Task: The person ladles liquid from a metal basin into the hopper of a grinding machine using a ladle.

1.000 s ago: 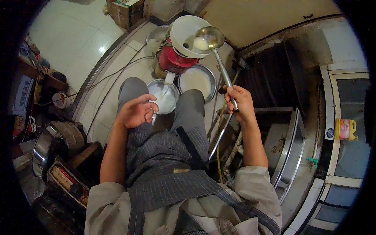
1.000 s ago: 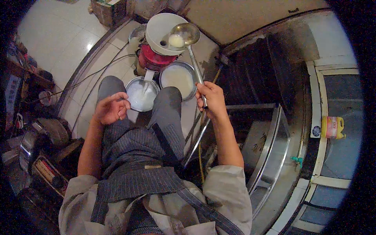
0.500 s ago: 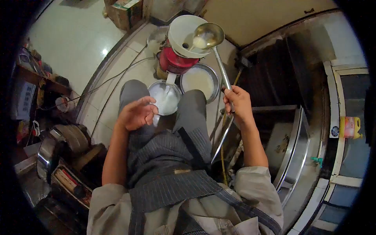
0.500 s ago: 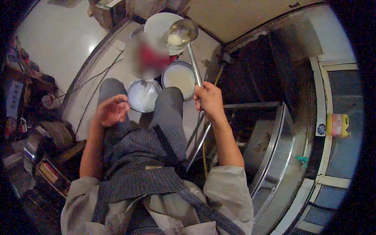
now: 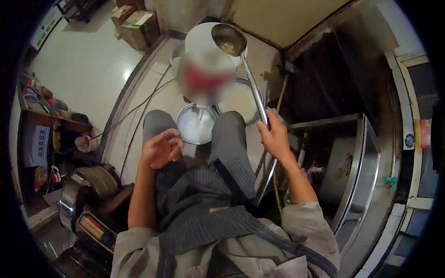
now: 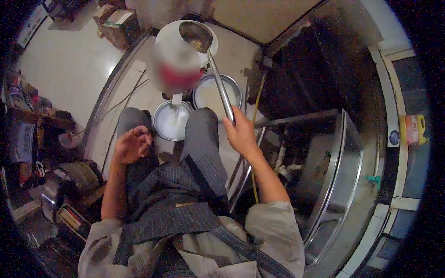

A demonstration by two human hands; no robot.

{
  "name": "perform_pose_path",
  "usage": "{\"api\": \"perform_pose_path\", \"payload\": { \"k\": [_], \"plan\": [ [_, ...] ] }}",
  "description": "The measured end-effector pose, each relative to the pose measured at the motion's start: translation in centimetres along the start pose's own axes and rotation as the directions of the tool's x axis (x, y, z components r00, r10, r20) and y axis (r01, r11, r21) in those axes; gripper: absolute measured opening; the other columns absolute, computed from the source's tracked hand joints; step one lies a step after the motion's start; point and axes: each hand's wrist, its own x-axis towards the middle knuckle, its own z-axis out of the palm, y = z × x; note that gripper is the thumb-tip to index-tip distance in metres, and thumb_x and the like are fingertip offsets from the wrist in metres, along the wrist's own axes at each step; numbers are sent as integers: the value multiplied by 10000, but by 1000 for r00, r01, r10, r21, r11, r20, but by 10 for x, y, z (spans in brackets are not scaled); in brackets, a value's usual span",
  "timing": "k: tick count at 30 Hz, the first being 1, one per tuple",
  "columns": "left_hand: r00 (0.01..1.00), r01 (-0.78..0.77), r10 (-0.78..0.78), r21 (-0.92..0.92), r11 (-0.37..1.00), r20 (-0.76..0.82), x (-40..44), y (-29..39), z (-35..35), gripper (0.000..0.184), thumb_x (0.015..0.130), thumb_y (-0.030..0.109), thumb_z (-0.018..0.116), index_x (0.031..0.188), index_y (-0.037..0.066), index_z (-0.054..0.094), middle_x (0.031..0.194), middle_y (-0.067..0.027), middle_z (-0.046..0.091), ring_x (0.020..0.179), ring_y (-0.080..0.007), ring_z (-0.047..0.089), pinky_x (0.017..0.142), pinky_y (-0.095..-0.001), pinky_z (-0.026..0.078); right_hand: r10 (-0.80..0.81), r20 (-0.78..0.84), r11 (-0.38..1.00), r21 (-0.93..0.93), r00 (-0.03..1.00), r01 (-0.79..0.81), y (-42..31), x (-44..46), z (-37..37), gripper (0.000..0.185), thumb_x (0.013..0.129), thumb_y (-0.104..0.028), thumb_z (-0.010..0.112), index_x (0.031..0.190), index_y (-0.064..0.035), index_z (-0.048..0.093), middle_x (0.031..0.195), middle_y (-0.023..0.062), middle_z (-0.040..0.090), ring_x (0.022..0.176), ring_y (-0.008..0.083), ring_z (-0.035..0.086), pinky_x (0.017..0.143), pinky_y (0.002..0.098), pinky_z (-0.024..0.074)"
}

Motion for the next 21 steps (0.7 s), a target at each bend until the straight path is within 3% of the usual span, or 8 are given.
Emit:
{"api": "perform_pose_path", "payload": {
  "k": [4, 6, 11, 13, 14, 16, 17, 21],
  "plan": [
    [1000, 13, -13, 1, 1000, 5, 0, 0, 1, 425, 976, 374, 458, 1258, 62, 510, 1055, -183, 611, 687, -205, 543, 639, -343, 470, 123, -68, 976, 191, 990, -108, 30, -8, 11, 384, 914, -157, 613, 1248, 12, 523, 671, 58, 561, 504, 126, 553, 469, 293, 445],
    [999, 28, -28, 3, 1000, -23, 0, 1, 3, 422, 981, 366, 448, 1267, 59, 502, 1061, -180, 609, 688, -202, 544, 634, -340, 468, 204, -186, 907, 406, 961, -114, 55, -5, 25, 385, 915, -154, 614, 1252, 1, 509, 653, 52, 536, 482, 120, 513, 456, 289, 430],
    [1000, -12, 11, 55, 998, 23, 5, 0, 4, 453, 982, 390, 452, 1282, 50, 471, 1069, -171, 605, 682, -181, 546, 616, -334, 458, 485, -124, 825, 394, 866, -406, 151, 28, 56, 256, 881, -142, 610, 1075, 9, 538, 675, 87, 563, 473, 167, 534, 448, 316, 441],
    [999, 12, -10, 60, 998, -39, 4, -2, 6, 463, 976, 419, 457, 1276, 67, 486, 1060, -162, 607, 662, -175, 536, 586, -323, 445, 584, -134, 807, 204, 800, -555, 206, 38, 79, 277, 819, -189, 639, 982, 20, 556, 763, 152, 640, 595, 272, 634, 548, 392, 502],
    [996, 17, -12, 63, 998, -83, 6, -2, 8, 474, 971, 447, 462, 1271, 83, 501, 1051, -153, 608, 641, -169, 527, 556, -312, 433, 596, -136, 798, 211, 791, -565, 232, 38, 88, 277, 819, -189, 639, 982, 20, 556, 763, 152, 640, 595, 272, 634, 548, 392, 502],
    [995, 20, -13, 63, 998, -96, 6, 1, 13, 463, 972, 426, 465, 1265, 68, 486, 1048, -171, 606, 652, -183, 537, 567, -327, 440, 542, -213, 776, -244, 813, -582, 269, 39, 108, 311, 772, -223, 641, 953, 22, 579, 885, 212, 682, 791, 359, 679, 704, 460, 522],
    [994, 6, -1, 54, 998, -106, 5, 1, 14, 453, 974, 406, 469, 1259, 53, 471, 1045, -190, 603, 663, -197, 547, 578, -342, 446, 568, -167, 760, -271, 806, -591, 281, 36, 115, 330, 792, -241, 617, 1003, 12, 595, 972, 241, 683, 945, 399, 660, 800, 486, 506],
    [998, 21, -21, 9, 1000, -64, 5, 2, 4, 460, 986, 399, 449, 1289, 53, 458, 1075, -210, 587, 702, -223, 566, 598, -355, 460, 658, -159, 670, -323, 736, -669, 303, 41, 139, 353, 810, -246, 611, 1046, 17, 603, 996, 258, 676, 955, 399, 661, 815, 476, 517]
  ]
}}
